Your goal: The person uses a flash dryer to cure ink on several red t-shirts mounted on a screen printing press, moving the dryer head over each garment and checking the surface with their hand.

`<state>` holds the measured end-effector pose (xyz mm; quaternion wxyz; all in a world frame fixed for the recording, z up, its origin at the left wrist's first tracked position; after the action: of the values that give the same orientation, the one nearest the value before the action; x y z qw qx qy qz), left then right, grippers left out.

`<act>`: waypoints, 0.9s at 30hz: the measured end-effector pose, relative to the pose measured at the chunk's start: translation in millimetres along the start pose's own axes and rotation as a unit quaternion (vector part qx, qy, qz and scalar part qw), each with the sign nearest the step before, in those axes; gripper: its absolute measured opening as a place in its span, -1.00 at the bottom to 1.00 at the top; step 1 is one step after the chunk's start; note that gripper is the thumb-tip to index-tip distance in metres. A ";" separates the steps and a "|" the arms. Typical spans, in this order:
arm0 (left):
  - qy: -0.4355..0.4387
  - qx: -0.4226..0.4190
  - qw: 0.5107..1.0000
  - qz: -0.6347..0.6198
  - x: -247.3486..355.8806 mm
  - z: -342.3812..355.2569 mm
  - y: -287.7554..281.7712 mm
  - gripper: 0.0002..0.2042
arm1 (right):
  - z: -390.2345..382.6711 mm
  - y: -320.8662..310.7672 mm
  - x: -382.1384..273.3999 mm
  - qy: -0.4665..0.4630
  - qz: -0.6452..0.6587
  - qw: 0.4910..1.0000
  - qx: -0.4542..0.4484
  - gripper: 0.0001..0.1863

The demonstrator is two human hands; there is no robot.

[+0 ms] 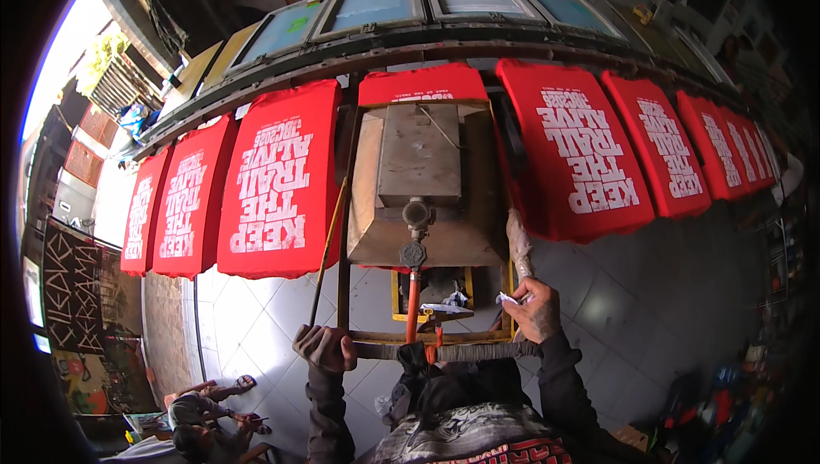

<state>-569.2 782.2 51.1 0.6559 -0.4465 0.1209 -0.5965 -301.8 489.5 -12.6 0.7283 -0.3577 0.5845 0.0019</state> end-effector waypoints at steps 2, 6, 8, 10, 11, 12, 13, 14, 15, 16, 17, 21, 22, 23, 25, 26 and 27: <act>0.015 0.023 1.000 -0.014 2.6 4.2 -1.8 -0.89 | -4.0 -1.9 2.1 0.012 -0.007 1.000 0.006 -0.77; 0.026 0.011 1.000 -0.003 11.4 5.1 -4.3 -0.92 | -11.0 -7.7 10.8 0.012 -0.020 1.000 0.004 -0.76; 0.033 0.017 0.999 -0.014 11.5 5.3 -4.1 -0.91 | -11.6 -8.3 12.7 0.016 -0.012 1.000 0.005 -0.75; 0.035 0.011 0.999 -0.016 11.4 2.4 -3.2 -0.89 | -14.0 -12.4 5.9 0.003 -0.027 1.000 0.002 -0.75; 0.042 0.023 0.999 -0.024 14.8 6.0 -4.0 -0.87 | -13.4 -15.3 -1.1 -0.005 -0.034 0.999 0.003 -0.74; 0.045 0.021 0.998 -0.026 17.3 10.1 -3.1 -0.86 | -13.2 -17.1 -4.8 0.004 -0.039 0.999 -0.008 -0.75; 0.049 0.019 0.998 -0.029 18.5 12.6 -1.8 -0.86 | -13.7 -20.4 -6.3 0.011 -0.046 0.999 -0.006 -0.74; 0.057 0.026 0.997 -0.035 16.9 10.1 1.0 -0.85 | -15.8 -22.4 -6.0 0.017 -0.053 0.998 -0.005 -0.74; 0.058 0.021 0.997 -0.041 17.1 9.2 4.4 -0.80 | -17.0 -24.1 -3.0 0.024 -0.060 0.998 -0.003 -0.74; 0.063 0.026 0.997 -0.042 17.2 11.8 6.7 -0.79 | -15.9 -25.4 1.6 0.010 -0.066 0.998 -0.002 -0.74; 0.068 0.029 0.996 -0.046 18.3 14.4 10.7 -0.77 | -15.0 -28.5 5.1 0.019 -0.069 0.997 -0.003 -0.74; 0.068 0.057 0.993 -0.072 27.6 20.1 26.8 -0.78 | -6.4 -42.0 16.4 0.040 -0.070 0.997 -0.001 -0.73; 0.069 0.053 0.993 -0.082 29.2 21.0 31.2 -0.78 | -4.4 -46.5 16.0 0.036 -0.077 0.996 -0.001 -0.72; 0.069 0.052 0.993 -0.081 32.0 23.6 35.3 -0.78 | -3.1 -50.2 15.1 0.035 -0.084 0.996 0.001 -0.72; 0.069 0.080 0.990 -0.092 38.1 24.8 42.4 -0.75 | 2.9 -57.1 23.6 0.042 -0.080 0.996 0.002 -0.71; 0.078 0.092 0.988 -0.101 42.9 27.6 43.6 -0.73 | 5.4 -61.2 24.8 0.042 -0.093 0.995 0.001 -0.71; 0.070 0.084 0.988 -0.105 47.3 29.2 46.8 -0.72 | 8.2 -65.4 26.9 0.042 -0.105 0.994 -0.001 -0.71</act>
<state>-505.2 747.8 51.4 0.6149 -0.3573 0.0679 -0.6998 -258.8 433.9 -1.1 0.6992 -0.4176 0.5734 -0.0889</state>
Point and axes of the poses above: each hand's wrist, its own z-axis towards the middle knuckle, its own y-axis out of the palm, x = y × z, the point moved 7 cm from there along z, towards the middle knuckle, and after that the axes turned 8 degrees about -y, right-handed, at the moved point
